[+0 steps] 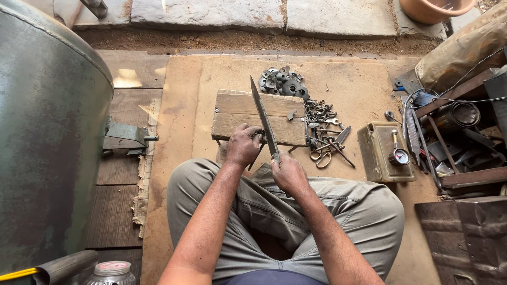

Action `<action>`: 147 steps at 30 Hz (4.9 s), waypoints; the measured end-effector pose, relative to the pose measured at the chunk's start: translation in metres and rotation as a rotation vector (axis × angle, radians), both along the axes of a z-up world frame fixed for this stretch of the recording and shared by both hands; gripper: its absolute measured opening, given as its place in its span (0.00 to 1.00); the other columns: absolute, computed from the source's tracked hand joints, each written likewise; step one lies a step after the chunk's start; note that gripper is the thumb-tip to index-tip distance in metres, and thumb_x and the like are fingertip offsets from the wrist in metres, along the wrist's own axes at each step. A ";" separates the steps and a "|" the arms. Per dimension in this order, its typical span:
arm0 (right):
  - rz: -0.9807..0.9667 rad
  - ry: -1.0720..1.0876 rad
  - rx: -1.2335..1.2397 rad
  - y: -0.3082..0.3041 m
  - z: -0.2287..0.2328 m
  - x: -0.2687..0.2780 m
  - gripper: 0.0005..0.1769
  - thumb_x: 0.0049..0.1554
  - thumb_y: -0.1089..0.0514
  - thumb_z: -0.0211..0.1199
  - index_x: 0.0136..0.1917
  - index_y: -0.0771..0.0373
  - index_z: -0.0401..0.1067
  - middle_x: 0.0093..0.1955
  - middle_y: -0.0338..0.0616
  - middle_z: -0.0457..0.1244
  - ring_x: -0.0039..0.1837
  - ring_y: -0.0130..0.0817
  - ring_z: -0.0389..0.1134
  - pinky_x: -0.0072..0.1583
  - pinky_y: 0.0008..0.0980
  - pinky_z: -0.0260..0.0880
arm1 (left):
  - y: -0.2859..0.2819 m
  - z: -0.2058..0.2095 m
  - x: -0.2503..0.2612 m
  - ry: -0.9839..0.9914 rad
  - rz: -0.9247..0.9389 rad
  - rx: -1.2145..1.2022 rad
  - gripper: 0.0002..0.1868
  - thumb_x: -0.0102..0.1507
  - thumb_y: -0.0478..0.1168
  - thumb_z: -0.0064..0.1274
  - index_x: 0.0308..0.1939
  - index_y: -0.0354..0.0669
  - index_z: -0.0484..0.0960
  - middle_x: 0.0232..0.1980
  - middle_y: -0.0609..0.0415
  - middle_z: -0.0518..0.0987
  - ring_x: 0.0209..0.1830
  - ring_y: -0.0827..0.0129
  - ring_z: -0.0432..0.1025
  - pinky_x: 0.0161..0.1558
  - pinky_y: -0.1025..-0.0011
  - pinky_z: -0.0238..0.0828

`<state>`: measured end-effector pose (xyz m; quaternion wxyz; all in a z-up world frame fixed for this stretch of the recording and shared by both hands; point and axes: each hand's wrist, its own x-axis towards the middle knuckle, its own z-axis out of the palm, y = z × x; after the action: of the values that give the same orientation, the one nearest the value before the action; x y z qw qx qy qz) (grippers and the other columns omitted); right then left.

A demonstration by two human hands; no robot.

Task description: The person holds a circular metal automotive part or valve guide by hand against a wooden block, manipulating internal pins and components with a large metal blade.

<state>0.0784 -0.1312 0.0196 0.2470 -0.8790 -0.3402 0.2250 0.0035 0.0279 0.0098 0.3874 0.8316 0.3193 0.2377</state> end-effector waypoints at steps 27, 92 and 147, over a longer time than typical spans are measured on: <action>0.170 -0.245 -0.114 -0.045 0.014 -0.023 0.18 0.66 0.48 0.47 0.51 0.67 0.64 0.41 0.62 0.69 0.47 0.64 0.71 0.51 0.60 0.71 | 0.016 -0.040 0.017 -0.033 0.028 0.040 0.07 0.60 0.38 0.59 0.38 0.38 0.85 0.47 0.44 0.79 0.51 0.49 0.74 0.55 0.56 0.70; 0.159 -0.327 -0.126 0.027 0.001 0.015 0.39 0.65 0.52 0.48 0.84 0.55 0.38 0.37 0.56 0.69 0.41 0.56 0.72 0.48 0.56 0.71 | 0.007 -0.010 0.019 0.044 0.008 0.122 0.10 0.60 0.46 0.62 0.40 0.46 0.88 0.44 0.56 0.81 0.53 0.61 0.73 0.60 0.58 0.63; 0.212 -0.212 -0.283 -0.002 0.016 0.001 0.15 0.61 0.59 0.48 0.59 0.69 0.62 0.44 0.62 0.71 0.49 0.61 0.73 0.54 0.58 0.71 | -0.023 -0.075 0.025 0.308 -0.067 0.085 0.39 0.66 0.43 0.50 0.77 0.33 0.53 0.45 0.33 0.81 0.46 0.40 0.77 0.50 0.50 0.73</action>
<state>0.0789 -0.1328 0.0360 0.0584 -0.8830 -0.4200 0.2014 0.0282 0.0050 -0.0651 0.3062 0.8840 0.3365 0.1074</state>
